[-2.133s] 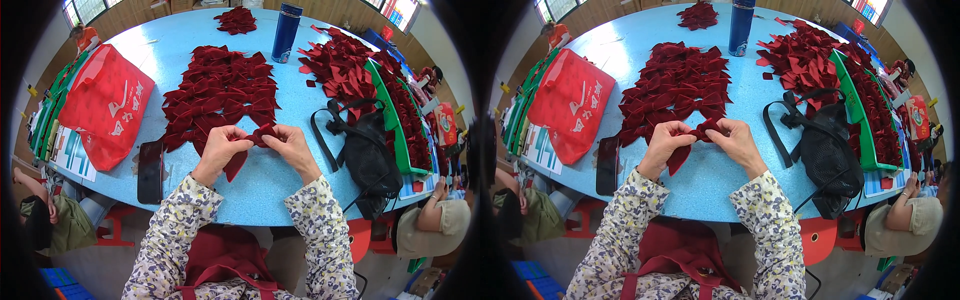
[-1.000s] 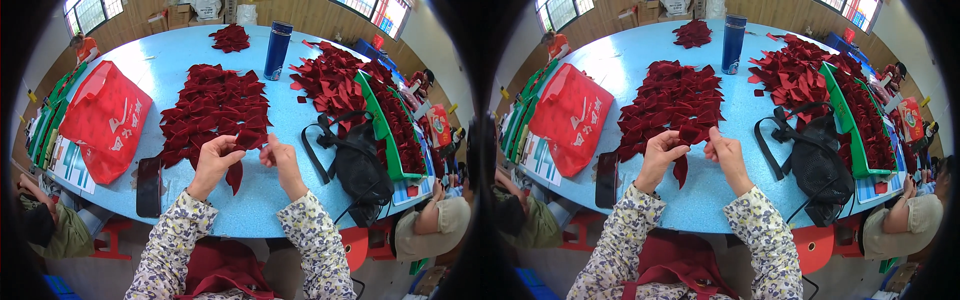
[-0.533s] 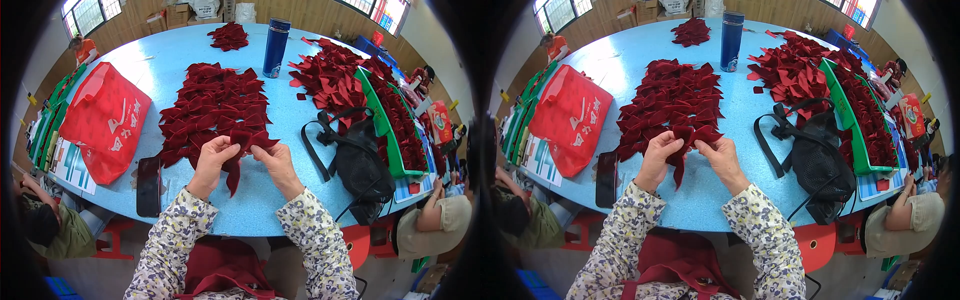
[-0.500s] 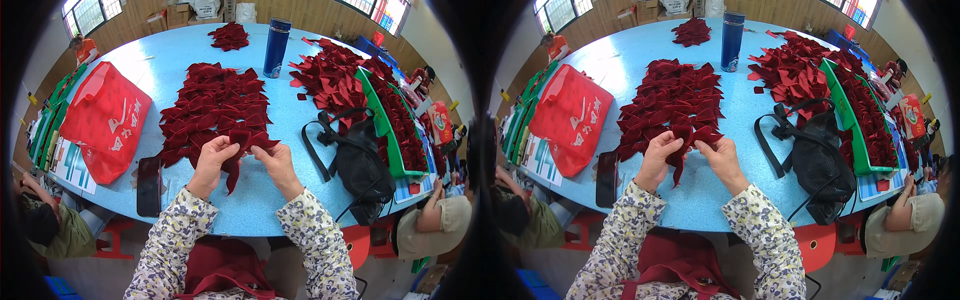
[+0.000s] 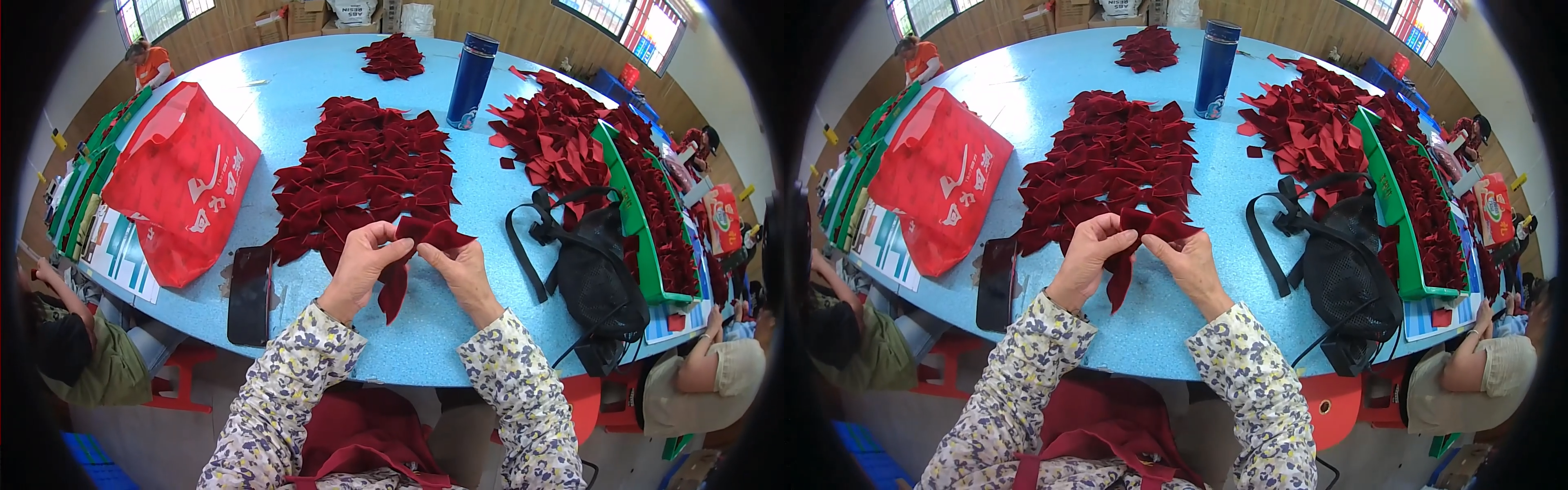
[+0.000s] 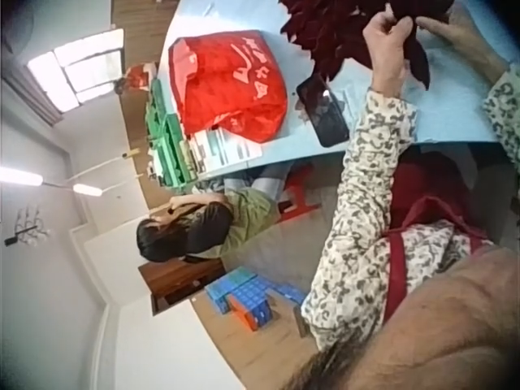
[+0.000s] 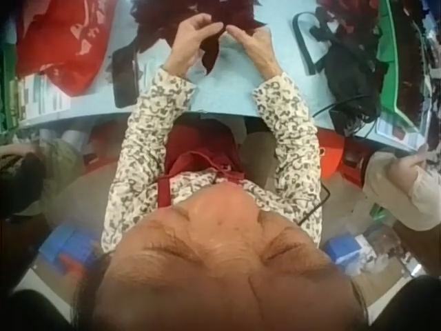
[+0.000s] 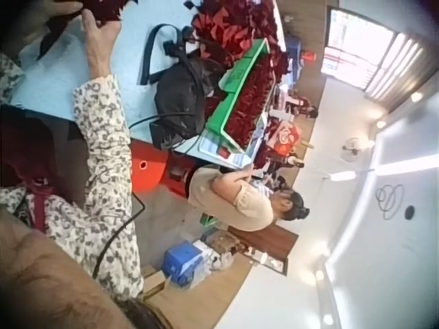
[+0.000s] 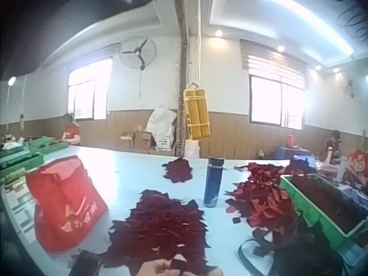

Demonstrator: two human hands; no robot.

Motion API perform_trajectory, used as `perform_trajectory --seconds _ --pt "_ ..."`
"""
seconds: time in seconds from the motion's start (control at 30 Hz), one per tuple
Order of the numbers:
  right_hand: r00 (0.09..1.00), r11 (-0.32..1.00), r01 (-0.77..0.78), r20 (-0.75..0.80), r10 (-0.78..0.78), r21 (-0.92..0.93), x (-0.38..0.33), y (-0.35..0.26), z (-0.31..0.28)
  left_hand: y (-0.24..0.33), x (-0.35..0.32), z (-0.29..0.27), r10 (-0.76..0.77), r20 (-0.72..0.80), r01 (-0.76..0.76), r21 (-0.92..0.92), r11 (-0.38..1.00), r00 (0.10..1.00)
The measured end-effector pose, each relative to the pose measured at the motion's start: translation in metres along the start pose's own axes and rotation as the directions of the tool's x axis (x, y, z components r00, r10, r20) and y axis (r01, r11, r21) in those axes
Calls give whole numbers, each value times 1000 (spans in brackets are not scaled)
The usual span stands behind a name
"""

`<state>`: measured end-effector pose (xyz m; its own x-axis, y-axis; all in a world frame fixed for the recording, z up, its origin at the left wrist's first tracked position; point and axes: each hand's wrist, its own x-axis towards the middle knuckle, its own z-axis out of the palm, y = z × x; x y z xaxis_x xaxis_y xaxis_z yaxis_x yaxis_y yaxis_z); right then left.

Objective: Sorting and stacking small red fabric petal-like pieces on a table.

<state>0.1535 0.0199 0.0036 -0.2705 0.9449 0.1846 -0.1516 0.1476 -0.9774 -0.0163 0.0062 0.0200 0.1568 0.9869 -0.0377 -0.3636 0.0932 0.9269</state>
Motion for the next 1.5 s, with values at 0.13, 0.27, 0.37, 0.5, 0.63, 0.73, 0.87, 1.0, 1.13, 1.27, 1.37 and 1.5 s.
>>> perform_trajectory --seconds 0.13,0.27,0.37,0.5,0.63,0.73,0.87,1.0,1.13,1.27,1.37,1.5 --pt "1000 1000 12 -8 -11 17 -1 -2 0 -6 2 -1 23 2 -23 -4 1000 1000" --pt "999 999 -48 0 48 -8 -1 -2 -2 -3 1 1 25 -7 -25 12 1000 1000" --pt "977 937 206 -2 -215 -284 -3 -6 5 -10 3 -2 24 -29 -25 -45 999 999" --pt "767 540 596 220 -603 -594 3 -10 -2 -13 5 -5 -85 -6 82 -193 978 996" --pt "864 711 483 145 -482 -511 2 2 -4 -11 5 -7 -129 -7 125 -202 971 992" --pt "970 908 239 30 -243 -345 0 0 -1 -9 3 -8 -96 -19 93 -143 985 995" --pt "999 981 45 -18 -50 -187 -1 -1 -1 -7 1 -5 -31 -3 31 -50 998 1000" --pt "998 987 59 -2 -60 -150 -1 2 -3 -9 1 -4 -45 49 46 -21 999 998" --pt "999 998 42 -12 -43 -40 -1 3 -1 -5 0 -4 -122 68 125 -50 991 990" --pt "1000 999 25 18 -26 27 -1 5 -3 -5 0 -2 -164 18 165 -115 980 986" --pt "999 1000 21 39 -21 0 -1 5 -4 -7 1 -2 -161 -14 157 -151 976 987" --pt "996 994 84 34 -82 -75 -1 6 -2 -7 0 -3 -161 -40 152 -171 973 986"
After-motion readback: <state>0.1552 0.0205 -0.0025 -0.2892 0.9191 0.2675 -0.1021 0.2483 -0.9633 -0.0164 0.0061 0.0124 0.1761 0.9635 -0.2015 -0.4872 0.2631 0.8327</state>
